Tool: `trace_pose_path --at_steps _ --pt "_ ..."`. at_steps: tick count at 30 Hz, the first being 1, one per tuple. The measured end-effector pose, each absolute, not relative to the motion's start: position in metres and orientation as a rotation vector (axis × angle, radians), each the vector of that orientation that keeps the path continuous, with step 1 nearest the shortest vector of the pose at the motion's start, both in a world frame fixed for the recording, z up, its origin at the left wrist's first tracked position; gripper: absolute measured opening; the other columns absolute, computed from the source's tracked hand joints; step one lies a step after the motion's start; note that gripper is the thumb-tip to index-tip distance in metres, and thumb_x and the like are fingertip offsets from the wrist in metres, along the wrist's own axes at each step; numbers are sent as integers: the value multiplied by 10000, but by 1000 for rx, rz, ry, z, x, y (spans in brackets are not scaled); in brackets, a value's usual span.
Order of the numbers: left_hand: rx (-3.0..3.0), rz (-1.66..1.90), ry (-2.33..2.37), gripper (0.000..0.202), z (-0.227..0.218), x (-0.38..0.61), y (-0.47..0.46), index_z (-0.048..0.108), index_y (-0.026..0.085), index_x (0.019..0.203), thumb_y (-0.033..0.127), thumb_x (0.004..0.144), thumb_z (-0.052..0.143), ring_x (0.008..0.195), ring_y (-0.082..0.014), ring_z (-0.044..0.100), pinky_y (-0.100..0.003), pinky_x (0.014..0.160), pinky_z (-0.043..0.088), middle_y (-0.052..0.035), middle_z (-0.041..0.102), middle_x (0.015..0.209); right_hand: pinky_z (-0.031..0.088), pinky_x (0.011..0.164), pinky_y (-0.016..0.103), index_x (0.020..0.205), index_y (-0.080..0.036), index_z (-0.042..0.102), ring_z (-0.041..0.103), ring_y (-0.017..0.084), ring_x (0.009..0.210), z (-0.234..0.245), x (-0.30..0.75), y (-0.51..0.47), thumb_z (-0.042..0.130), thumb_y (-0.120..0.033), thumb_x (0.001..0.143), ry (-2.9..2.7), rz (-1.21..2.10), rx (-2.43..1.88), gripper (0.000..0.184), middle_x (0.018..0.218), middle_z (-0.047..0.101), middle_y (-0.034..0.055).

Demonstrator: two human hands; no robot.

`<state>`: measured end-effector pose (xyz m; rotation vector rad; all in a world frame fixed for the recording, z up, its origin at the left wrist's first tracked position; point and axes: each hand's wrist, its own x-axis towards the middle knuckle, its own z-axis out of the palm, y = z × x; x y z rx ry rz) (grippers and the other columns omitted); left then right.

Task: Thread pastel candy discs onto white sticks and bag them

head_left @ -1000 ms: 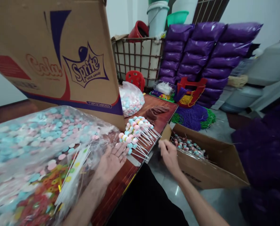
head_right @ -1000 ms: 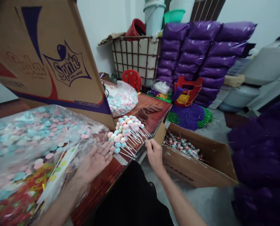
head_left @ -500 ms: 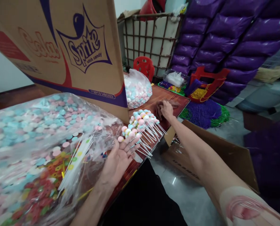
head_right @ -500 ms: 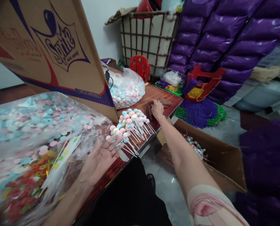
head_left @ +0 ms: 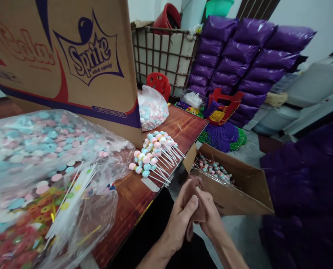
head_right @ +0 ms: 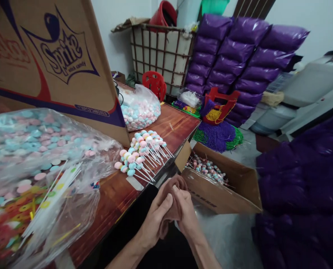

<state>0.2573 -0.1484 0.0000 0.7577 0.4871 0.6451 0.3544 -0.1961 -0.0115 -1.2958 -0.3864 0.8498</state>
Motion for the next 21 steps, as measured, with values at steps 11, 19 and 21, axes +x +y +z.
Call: trace_pose_path --at_steps 11,19,21 --pt "1204 820 868 369 -29 243 -123 675 182 737 537 831 649 745 -181 577 -270 750 452 -29 654 753 356 552 317 631 -245 417 451 167 555 -21 329 -202 372 -408 990 -1258 420 -1740 397 597 513 7" --pt "965 701 911 514 -30 254 -115 586 167 637 658 777 641 542 -118 451 -243 529 381 23 531 568 476 701 310 950 -213 613 582 181 752 -35 332 -228 535 -233 932 -1210 149 -1662 83 831 630 50" --pt "842 724 946 492 -32 256 -112 598 162 681 642 755 674 557 -113 483 -236 547 408 25 568 608 509 739 314 1107 -228 624 618 193 842 -31 331 -231 605 -259 898 -1022 347 -1648 213 947 658 55"
